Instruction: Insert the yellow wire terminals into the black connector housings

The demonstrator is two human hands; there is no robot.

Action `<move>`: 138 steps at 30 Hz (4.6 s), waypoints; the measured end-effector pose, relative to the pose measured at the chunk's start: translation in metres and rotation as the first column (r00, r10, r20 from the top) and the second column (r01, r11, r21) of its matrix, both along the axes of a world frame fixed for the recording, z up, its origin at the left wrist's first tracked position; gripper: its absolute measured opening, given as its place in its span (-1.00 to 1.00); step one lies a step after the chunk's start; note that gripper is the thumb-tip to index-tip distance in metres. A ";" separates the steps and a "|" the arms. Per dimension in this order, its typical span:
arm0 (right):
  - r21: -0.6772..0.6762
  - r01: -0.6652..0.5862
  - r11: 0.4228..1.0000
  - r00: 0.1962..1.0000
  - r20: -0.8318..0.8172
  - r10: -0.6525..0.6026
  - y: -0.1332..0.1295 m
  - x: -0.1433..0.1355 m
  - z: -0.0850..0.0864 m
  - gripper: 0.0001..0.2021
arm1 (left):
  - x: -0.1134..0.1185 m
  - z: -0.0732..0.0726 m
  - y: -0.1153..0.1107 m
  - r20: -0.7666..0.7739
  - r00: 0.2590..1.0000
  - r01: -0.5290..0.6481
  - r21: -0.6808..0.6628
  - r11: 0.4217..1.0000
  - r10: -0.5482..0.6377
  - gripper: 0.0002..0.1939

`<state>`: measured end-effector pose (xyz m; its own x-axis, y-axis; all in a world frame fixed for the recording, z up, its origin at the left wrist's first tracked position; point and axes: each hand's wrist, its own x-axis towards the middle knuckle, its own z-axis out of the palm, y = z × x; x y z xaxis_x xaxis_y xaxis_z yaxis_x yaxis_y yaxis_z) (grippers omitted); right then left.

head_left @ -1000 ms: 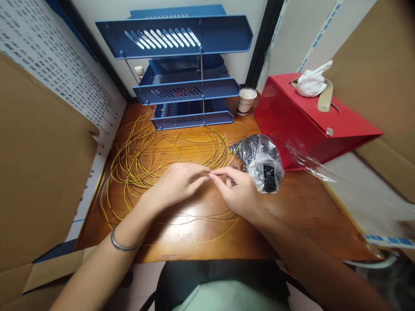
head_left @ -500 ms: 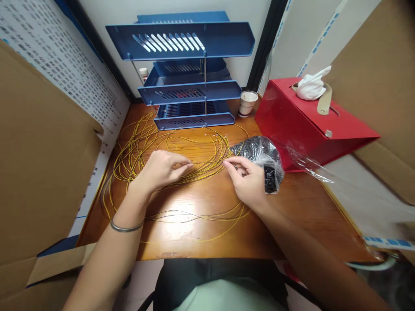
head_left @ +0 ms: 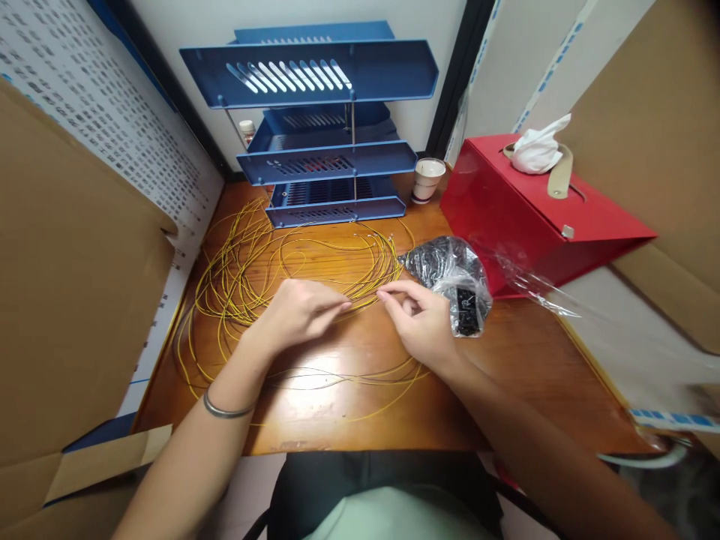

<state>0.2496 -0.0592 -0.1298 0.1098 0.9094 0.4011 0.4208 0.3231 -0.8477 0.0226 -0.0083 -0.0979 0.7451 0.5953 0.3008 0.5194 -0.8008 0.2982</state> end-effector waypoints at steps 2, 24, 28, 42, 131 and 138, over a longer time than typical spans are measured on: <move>0.002 0.051 0.999 0.998 -0.021 -0.051 0.004 0.006 -0.001 -0.85 | -0.009 0.004 0.003 -0.029 0.999 -0.046 -0.018 0.999 0.046 -0.65; -0.253 -0.138 0.958 0.894 -0.449 0.010 0.006 -0.007 -0.009 -0.60 | 0.005 0.004 -0.006 -0.032 0.998 0.054 -0.106 0.993 -0.058 -0.65; -0.367 -0.233 0.901 0.803 -0.595 -0.035 0.009 -0.009 -0.010 -0.49 | 0.012 0.001 -0.009 -0.037 0.999 0.008 -0.134 0.991 -0.013 -0.67; -0.410 -0.242 0.880 0.695 -0.706 -0.138 0.012 -0.009 -0.004 -0.51 | 0.029 -0.021 -0.010 0.071 0.995 -0.063 -0.087 0.994 0.069 -0.70; -0.198 -0.347 0.917 0.480 -0.877 -0.008 0.016 0.008 0.015 -0.77 | 0.029 -0.019 -0.016 0.162 0.987 0.030 -0.038 0.999 -0.024 -0.63; -0.257 -0.508 0.822 0.520 -0.853 0.055 0.004 -0.015 0.005 -0.70 | 0.034 -0.029 -0.015 0.243 0.970 -0.015 0.023 1.000 0.008 -0.62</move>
